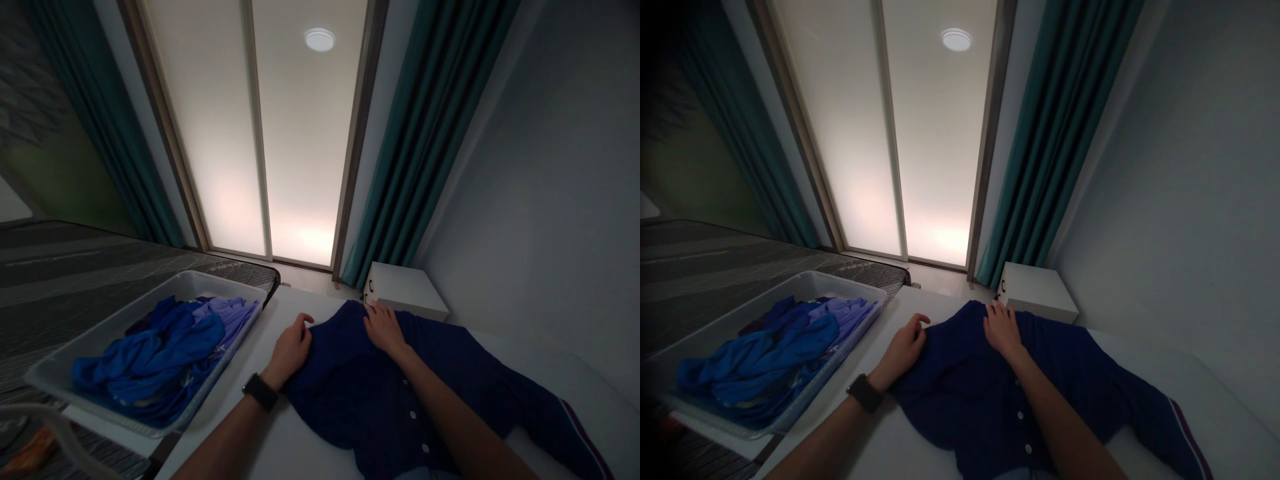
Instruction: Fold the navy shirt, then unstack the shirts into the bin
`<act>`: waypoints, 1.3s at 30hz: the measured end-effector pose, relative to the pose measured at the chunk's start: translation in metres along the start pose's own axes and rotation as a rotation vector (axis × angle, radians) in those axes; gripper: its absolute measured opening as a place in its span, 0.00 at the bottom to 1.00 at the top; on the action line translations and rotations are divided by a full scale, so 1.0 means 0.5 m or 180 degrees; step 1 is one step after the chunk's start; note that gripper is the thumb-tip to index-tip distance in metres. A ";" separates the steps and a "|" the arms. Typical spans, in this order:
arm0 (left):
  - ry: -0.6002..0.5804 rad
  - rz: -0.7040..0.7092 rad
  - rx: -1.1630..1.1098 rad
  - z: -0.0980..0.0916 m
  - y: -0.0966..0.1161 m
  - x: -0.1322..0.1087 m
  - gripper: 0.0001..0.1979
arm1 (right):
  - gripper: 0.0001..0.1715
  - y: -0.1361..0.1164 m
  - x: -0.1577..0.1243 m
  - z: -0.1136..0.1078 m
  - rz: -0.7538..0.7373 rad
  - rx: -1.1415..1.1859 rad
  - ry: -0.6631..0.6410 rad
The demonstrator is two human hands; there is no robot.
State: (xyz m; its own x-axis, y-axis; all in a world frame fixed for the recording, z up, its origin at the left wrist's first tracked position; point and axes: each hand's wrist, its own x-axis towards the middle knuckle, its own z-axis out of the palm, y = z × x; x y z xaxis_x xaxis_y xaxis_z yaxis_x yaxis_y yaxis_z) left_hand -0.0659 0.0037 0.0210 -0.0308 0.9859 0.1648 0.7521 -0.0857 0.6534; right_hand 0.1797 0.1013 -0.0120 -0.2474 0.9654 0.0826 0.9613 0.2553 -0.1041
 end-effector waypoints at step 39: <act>-0.0490 0.0110 0.1502 0.072 0.027 0.275 0.15 | 0.28 -0.099 -0.087 -0.011 -0.1089 0.0700 0.0082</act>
State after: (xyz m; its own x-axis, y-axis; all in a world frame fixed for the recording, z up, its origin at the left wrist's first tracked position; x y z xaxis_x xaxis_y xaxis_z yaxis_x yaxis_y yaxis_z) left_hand -0.0365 0.1435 0.0260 0.0701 0.9965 0.0463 0.9680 -0.0792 0.2381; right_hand 0.1437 0.0461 -0.0052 -0.5427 0.8218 0.1736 0.7744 0.5696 -0.2755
